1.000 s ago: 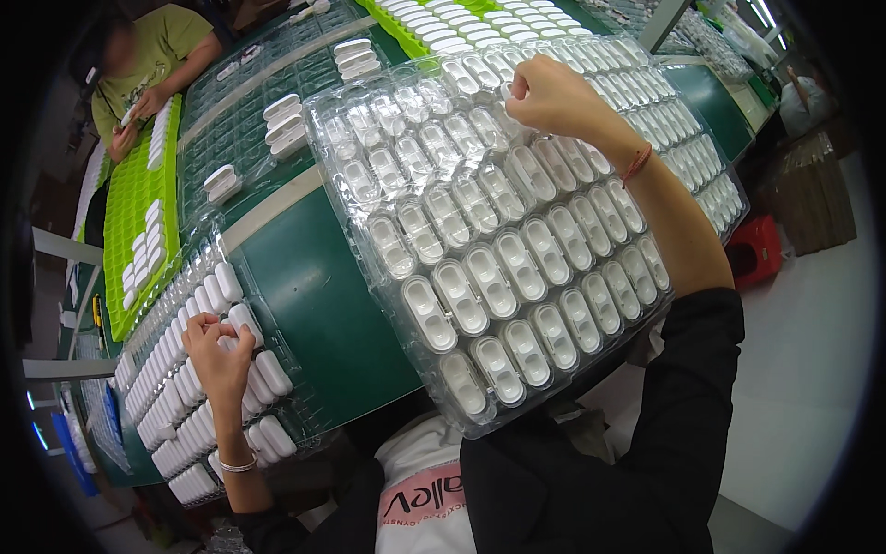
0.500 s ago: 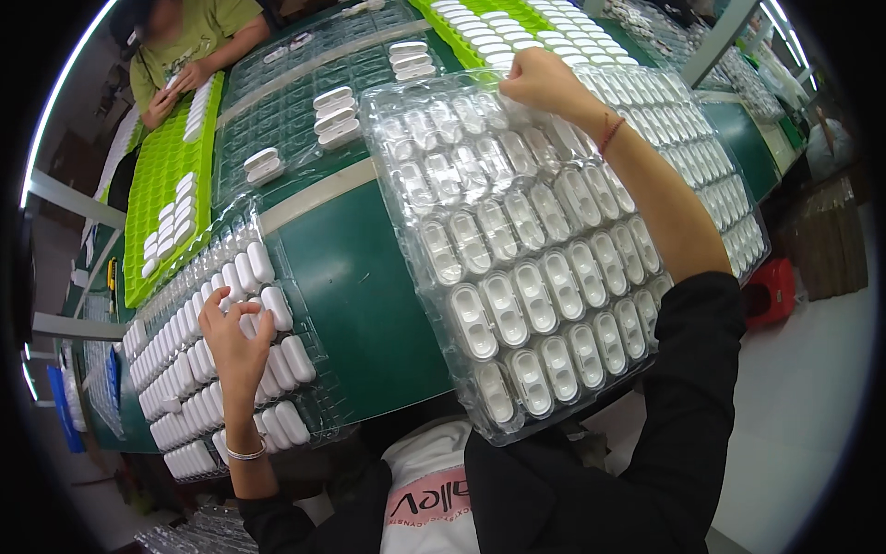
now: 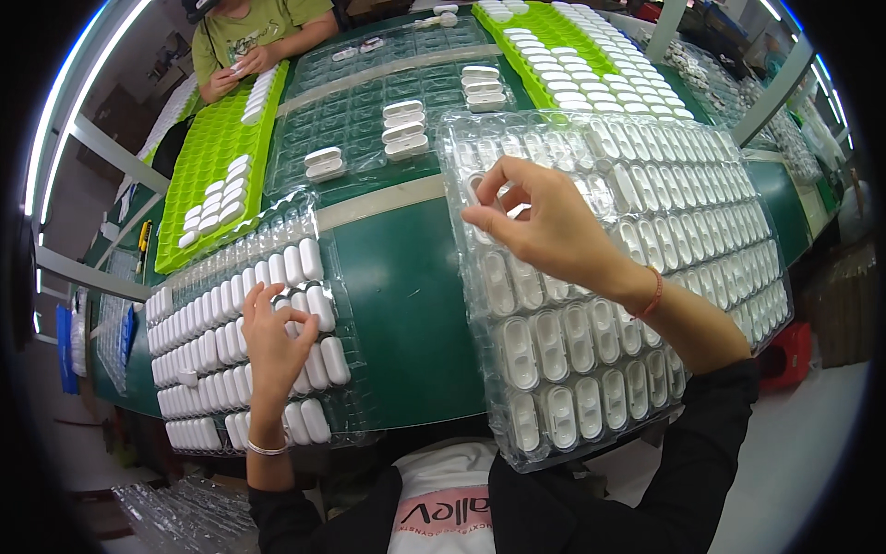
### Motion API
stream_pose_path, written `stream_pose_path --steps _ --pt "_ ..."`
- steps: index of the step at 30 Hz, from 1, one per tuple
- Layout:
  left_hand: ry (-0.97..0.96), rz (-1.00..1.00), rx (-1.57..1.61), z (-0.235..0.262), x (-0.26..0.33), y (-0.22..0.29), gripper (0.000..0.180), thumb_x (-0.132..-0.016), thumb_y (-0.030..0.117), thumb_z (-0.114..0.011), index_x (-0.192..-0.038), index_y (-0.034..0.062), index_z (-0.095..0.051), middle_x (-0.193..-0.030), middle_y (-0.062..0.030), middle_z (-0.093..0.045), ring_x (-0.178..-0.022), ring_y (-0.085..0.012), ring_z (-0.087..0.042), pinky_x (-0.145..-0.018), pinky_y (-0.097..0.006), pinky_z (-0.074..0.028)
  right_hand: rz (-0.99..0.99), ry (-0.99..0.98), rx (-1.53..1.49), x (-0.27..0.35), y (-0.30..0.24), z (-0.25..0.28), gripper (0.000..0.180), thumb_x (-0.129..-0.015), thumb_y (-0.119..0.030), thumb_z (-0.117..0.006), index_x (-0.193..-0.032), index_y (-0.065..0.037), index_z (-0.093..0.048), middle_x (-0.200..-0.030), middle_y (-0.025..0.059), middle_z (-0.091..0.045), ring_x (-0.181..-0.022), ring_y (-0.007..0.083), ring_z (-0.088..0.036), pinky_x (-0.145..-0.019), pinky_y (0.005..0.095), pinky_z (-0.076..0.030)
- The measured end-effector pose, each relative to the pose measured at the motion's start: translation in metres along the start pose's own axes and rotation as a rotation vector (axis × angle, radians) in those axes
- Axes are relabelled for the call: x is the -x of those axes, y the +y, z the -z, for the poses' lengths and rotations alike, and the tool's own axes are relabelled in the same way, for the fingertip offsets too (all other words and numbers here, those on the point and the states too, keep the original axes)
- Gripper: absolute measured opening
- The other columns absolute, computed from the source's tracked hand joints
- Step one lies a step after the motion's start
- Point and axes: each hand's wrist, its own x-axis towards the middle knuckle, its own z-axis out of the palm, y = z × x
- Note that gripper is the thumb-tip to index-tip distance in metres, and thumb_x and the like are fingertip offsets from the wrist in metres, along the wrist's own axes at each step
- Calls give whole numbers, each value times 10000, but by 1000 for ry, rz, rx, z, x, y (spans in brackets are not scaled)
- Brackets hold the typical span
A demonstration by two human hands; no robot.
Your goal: The person repeatedly picks up a white earbud case and a clear plastic lid from a stack on a green table. They open the case, place the lid inside, and close it. This process is repeated continuously throughout the video.
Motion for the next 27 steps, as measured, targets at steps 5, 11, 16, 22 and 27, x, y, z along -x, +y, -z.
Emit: stream_pose_path --steps 5,11,16,22,27 --pt "27 22 -187 -16 -2 6 238 -738 215 -700 -650 5 -628 -1310 -204 -517 -1345 -385 -351 -995 -566 -328 139 -69 53 7 -11 -29 168 -847 -100 -718 -864 -17 -573 -848 73 -637 -702 155 -632 -543 261 -499" --pt "55 35 -76 -6 -12 7 188 -649 164 -700 -641 -6 -620 -1288 -220 -522 -1349 -381 -357 -970 -551 -331 153 -104 52 8 -8 -34 178 -835 -102 -728 -872 -28 -571 -860 62 -642 -698 147 -623 -533 259 -488" --pt "233 -22 72 7 8 30 172 -654 72 -726 -788 -18 -669 -1183 -206 -617 -1217 -412 -513 -1006 -490 -400 -35 -131 -192 11 -10 -32 192 -876 -132 -716 -881 -9 -569 -801 57 -648 -717 116 -647 -552 262 -499" --pt "15 340 796 24 44 61 274 -807 2 -698 -1066 -51 -625 -1003 -132 -703 -899 -170 -688 -795 -286 -544 -166 -292 -439 21 -13 -43 203 -900 -44 -671 -1070 24 -584 -963 74 -613 -886 113 -628 -706 243 -530" --pt "-51 384 1426 18 43 96 351 -867 -41 -656 -1193 -68 -528 -1100 -168 -667 -1051 -211 -654 -894 -291 -530 -102 -331 -353 29 -18 -46 300 -862 20 -686 -1145 17 -585 -1116 91 -593 -980 128 -608 -810 276 -559"
